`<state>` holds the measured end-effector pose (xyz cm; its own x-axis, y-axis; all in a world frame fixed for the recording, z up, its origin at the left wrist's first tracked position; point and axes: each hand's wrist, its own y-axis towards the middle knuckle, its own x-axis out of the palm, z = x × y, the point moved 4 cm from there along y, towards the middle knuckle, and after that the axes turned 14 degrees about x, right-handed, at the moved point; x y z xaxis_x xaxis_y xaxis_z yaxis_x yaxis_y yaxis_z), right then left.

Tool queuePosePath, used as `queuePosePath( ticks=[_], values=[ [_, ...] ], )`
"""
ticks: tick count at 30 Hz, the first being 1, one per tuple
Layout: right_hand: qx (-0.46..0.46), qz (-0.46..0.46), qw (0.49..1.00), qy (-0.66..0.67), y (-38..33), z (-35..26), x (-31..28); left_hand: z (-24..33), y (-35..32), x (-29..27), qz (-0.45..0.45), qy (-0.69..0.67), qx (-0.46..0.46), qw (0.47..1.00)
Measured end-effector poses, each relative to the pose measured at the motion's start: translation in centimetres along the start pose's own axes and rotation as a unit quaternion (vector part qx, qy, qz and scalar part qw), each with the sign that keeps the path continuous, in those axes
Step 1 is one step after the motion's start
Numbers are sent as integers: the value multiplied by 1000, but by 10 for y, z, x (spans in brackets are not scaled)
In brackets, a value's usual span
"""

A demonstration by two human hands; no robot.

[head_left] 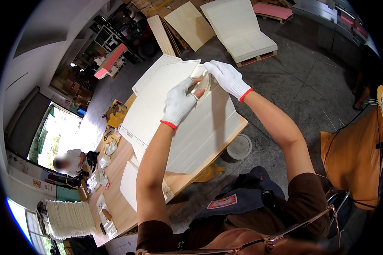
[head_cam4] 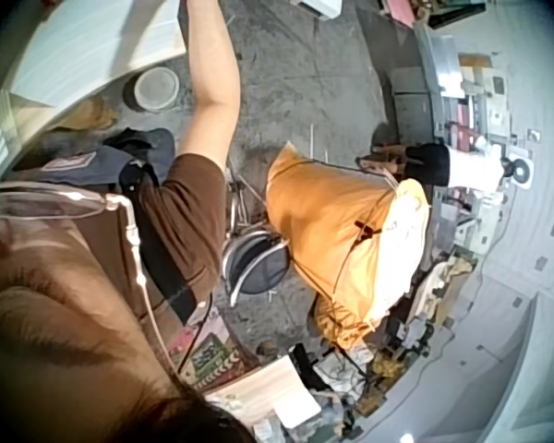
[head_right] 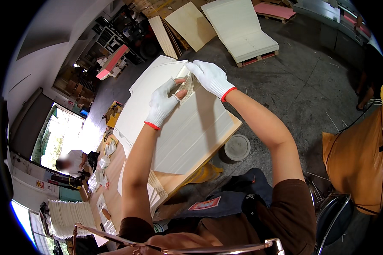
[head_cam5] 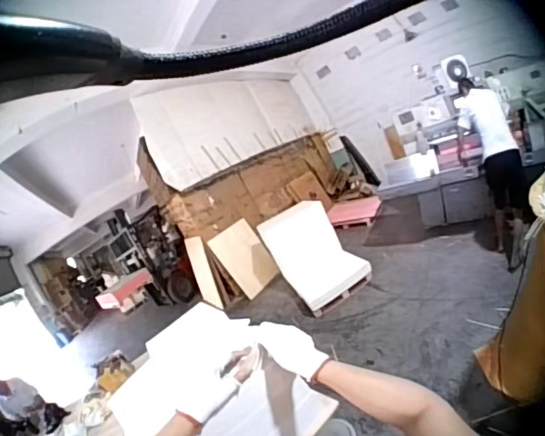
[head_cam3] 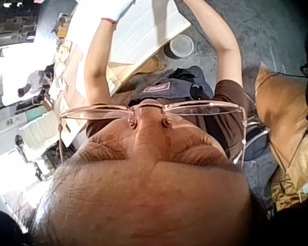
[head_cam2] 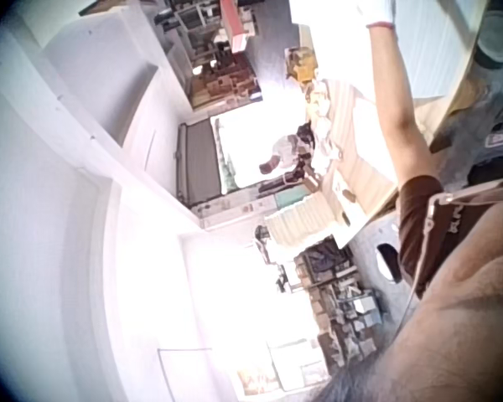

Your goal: The person puts on eyeglasses, then repeatedly picks up stacks of white paper sheets from a table, aligns their edges, and places them back down. The person continues this repetitive stacking and alignment process throughout the clip.

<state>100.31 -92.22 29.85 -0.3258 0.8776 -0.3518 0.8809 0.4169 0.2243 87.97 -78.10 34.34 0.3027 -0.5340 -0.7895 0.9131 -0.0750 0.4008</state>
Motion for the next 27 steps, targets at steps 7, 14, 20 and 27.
queuePosePath(
  ticks=[7,14,20,27],
  values=[
    [7,6,1000,-4,0,1,0,-2,0,1,11,-50,2,999],
    [-3,22,999,-24,-4,-2,1,-3,1,-1,38,-31,-19,999],
    [-56,43,997,-24,-1,3,4,4,1,0,-26,27,-25,999],
    [-31,45,998,-29,3,10,4,9,1,0,-36,5,-44,998]
  ],
)
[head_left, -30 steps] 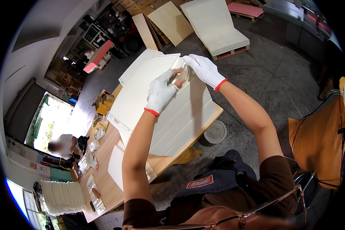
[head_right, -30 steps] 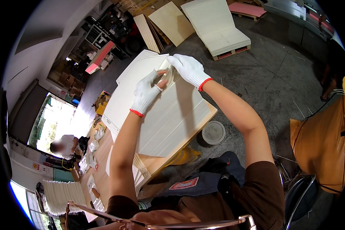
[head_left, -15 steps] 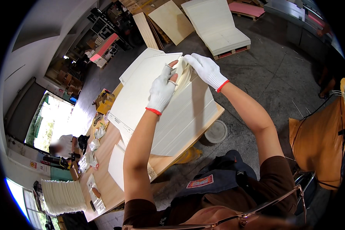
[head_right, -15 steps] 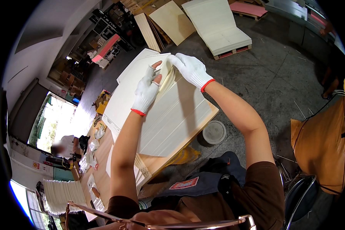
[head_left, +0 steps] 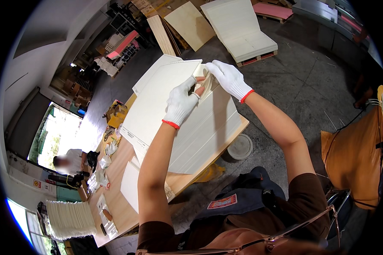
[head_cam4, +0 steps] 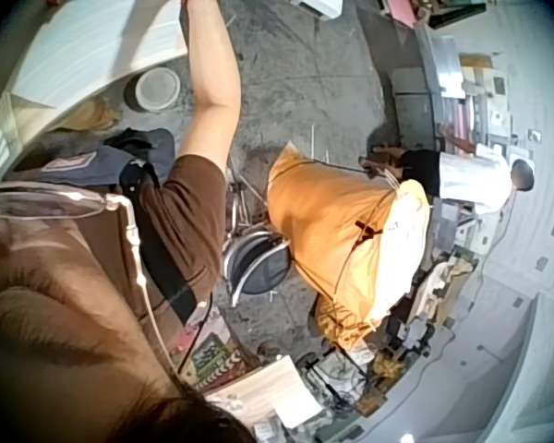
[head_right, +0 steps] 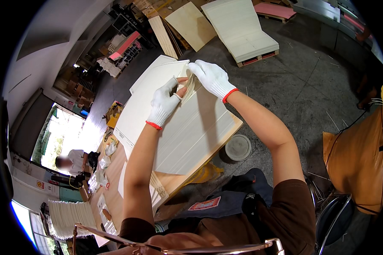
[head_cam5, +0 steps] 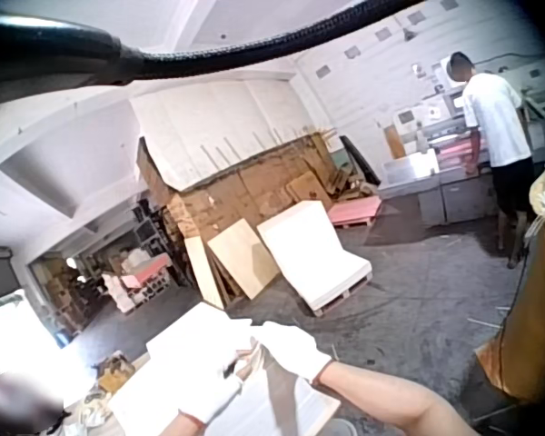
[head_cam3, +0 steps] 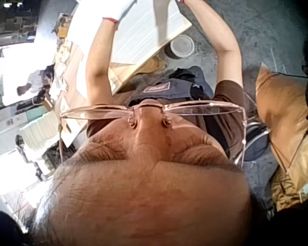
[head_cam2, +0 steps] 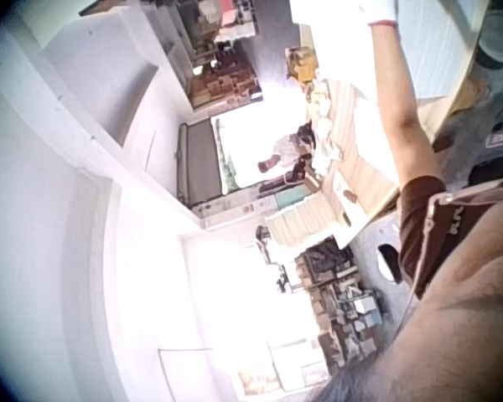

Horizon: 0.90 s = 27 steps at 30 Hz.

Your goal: The person puts on eyeglasses, then repeatedly picks up stacks of white paper sheets from a table, aligns their edges, and places them back down. The person continues this repetitive stacking and alignment process throughout the clip.

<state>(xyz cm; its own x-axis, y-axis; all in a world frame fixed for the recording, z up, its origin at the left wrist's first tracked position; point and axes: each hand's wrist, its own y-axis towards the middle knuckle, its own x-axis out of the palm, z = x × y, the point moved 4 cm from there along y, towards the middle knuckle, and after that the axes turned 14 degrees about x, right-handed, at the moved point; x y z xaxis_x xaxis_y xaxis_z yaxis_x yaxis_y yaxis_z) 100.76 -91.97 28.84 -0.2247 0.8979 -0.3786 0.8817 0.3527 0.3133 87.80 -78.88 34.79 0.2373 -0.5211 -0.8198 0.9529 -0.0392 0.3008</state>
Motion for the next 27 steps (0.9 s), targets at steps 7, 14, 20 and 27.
queuePosePath(
  ticks=[7,14,20,27],
  values=[
    [16,-4,1000,10,-6,-9,-3,-7,1,0,54,37,62,996],
    [-1,-1,1000,15,-4,-3,-2,3,2,2,-2,25,6,1000],
    [31,-15,999,14,-4,-5,-5,1,1,3,33,34,43,998],
    [155,-110,979,74,-17,-25,-17,-1,-1,2,36,131,69,988]
  ],
)
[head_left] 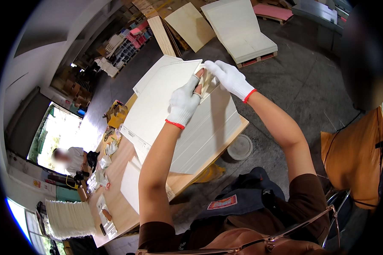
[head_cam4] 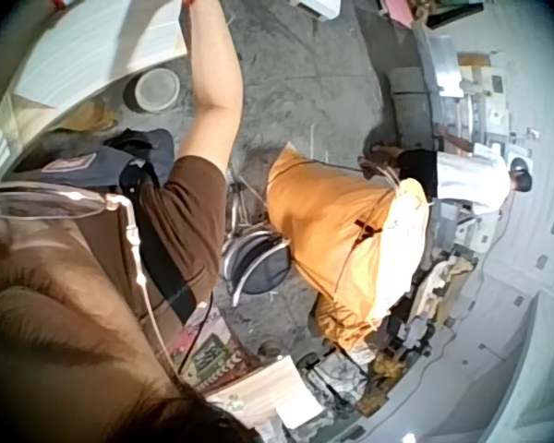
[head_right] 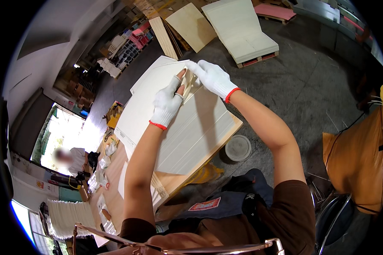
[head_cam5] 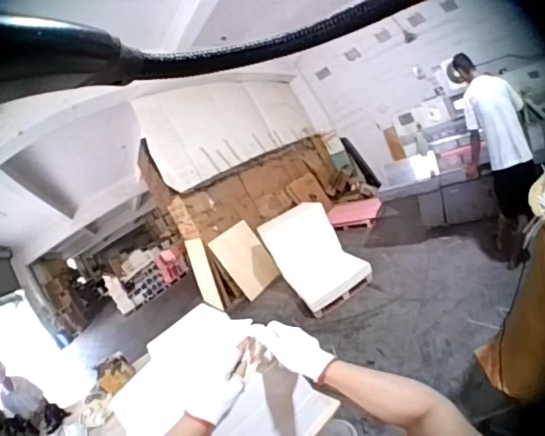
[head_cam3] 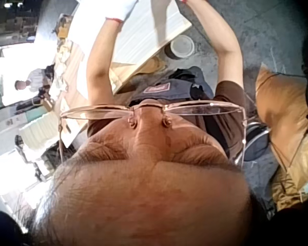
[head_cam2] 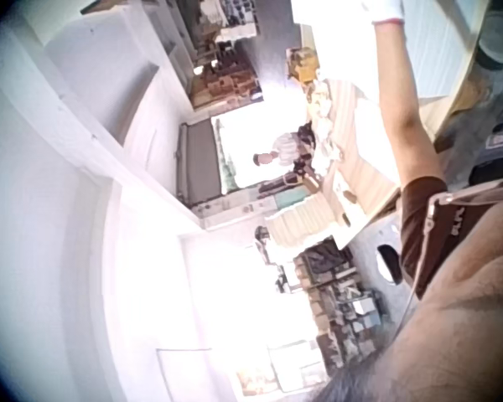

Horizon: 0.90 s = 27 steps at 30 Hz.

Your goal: The person puts on eyeglasses, then repeatedly picks up stacks of white paper sheets from a table, aligns their edges, and places them back down. The person continues this repetitive stacking and alignment process throughout the clip.

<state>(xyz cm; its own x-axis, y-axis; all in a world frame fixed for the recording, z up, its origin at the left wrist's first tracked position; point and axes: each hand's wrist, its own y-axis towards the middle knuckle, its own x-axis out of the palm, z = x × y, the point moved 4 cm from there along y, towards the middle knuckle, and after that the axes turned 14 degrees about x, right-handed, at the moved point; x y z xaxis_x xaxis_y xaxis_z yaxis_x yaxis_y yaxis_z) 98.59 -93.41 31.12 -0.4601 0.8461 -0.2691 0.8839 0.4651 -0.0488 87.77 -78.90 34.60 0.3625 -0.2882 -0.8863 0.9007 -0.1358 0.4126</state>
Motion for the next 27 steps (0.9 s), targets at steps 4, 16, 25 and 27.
queuePosePath(
  ticks=[4,16,25,27],
  values=[
    [146,-267,905,298,-24,-7,34,-2,-9,2,87,-73,20,993],
    [167,-251,902,308,-40,0,57,18,-212,58,240,-701,-225,633],
    [186,-194,943,198,-103,27,-53,35,-270,-24,329,-801,-253,432],
    [145,-186,960,153,-110,33,-76,40,-272,-24,295,-670,-405,548]
  ],
)
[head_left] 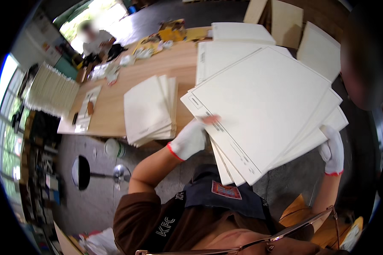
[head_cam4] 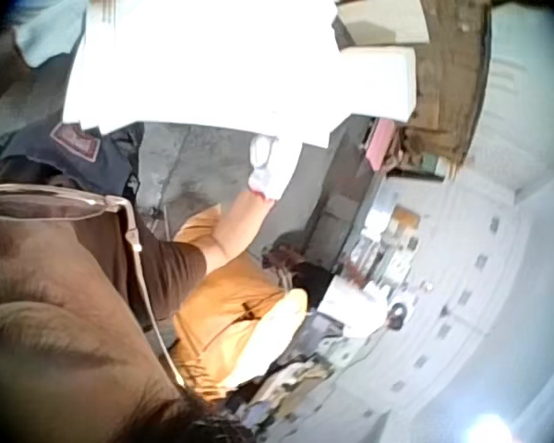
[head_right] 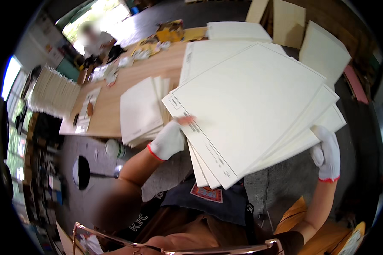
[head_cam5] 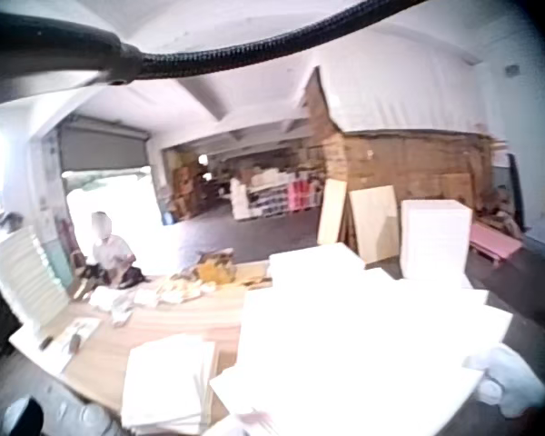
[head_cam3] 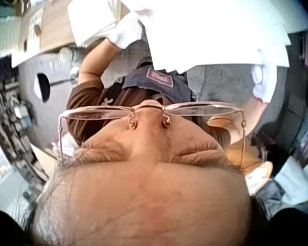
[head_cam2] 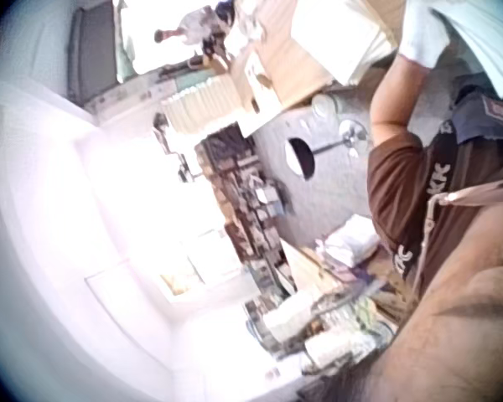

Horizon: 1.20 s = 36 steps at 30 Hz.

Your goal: The person puts on eyeglasses, then repeatedly picks up stacks of white paper sheets from a table, aligns their edges, and places them back down. The person continues this repetitive stacking and alignment process throughout the clip.

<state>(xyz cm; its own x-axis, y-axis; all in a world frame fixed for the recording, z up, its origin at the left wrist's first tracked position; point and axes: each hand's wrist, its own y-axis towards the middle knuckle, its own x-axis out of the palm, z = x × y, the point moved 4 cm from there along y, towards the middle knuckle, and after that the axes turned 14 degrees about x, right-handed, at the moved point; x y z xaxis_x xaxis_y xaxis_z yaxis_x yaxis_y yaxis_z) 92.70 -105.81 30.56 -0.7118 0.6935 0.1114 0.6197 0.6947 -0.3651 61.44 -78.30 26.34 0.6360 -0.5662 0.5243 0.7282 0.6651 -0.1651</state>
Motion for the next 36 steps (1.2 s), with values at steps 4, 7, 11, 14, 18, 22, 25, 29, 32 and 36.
queuePosePath(
  ticks=[4,7,11,14,18,22,25,29,32,36],
  values=[
    [-46,10,998,-40,5,-20,39,-6,-31,-23,37,-46,99,993],
    [-69,6,997,-26,38,-26,90,-11,-54,-76,137,-73,157,975],
    [-131,-143,979,-71,65,-40,185,-3,-71,-145,93,-95,328,935],
    [-72,-257,928,-261,54,2,307,18,-89,-177,124,-146,423,886],
    [-137,-366,906,-164,31,95,417,44,-88,-213,197,-140,466,851],
    [-46,-365,915,-167,76,151,490,40,-76,-302,235,-145,484,830],
    [62,-323,936,-122,121,198,514,5,-39,-369,267,-211,419,842],
    [192,-240,949,-72,180,295,510,-73,-4,-410,414,-197,277,845],
    [211,-202,955,-51,168,302,509,-78,-16,-406,401,-197,277,851],
    [242,-204,948,-34,158,283,508,-73,-14,-408,393,-194,282,853]
  ],
)
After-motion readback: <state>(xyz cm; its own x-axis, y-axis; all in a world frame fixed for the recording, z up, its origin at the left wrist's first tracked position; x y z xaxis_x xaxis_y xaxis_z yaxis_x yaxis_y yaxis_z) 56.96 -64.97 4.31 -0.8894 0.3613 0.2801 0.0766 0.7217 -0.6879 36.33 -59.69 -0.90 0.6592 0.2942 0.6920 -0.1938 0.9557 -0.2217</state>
